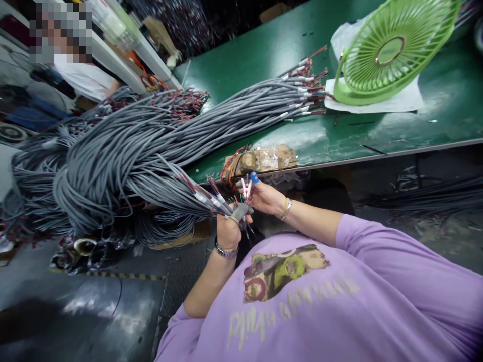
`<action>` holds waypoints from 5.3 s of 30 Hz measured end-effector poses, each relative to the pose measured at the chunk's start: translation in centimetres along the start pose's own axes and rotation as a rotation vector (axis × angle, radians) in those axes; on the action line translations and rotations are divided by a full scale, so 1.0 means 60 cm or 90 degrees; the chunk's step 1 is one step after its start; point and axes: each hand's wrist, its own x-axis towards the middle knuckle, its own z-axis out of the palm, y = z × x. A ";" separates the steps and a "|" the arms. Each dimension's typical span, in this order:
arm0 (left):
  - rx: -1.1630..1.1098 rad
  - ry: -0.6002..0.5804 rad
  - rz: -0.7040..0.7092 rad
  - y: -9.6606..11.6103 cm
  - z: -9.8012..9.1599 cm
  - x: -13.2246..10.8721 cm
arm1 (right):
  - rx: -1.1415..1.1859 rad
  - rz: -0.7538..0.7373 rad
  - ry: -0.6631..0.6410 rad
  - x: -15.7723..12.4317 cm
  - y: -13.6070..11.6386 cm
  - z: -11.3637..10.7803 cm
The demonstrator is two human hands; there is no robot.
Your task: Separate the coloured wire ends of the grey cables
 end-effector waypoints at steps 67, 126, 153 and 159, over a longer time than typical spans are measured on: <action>0.171 -0.055 0.110 -0.028 -0.025 -0.030 | -0.392 0.005 0.045 -0.081 0.009 0.006; 0.044 0.004 0.080 -0.010 -0.025 -0.036 | -0.242 -0.070 0.186 -0.054 0.007 -0.010; 0.068 -0.009 0.058 -0.025 0.005 -0.001 | -0.079 -0.058 0.041 -0.002 -0.001 0.005; 0.061 0.005 0.069 -0.025 -0.004 -0.015 | -0.096 0.039 -0.040 -0.032 -0.011 -0.027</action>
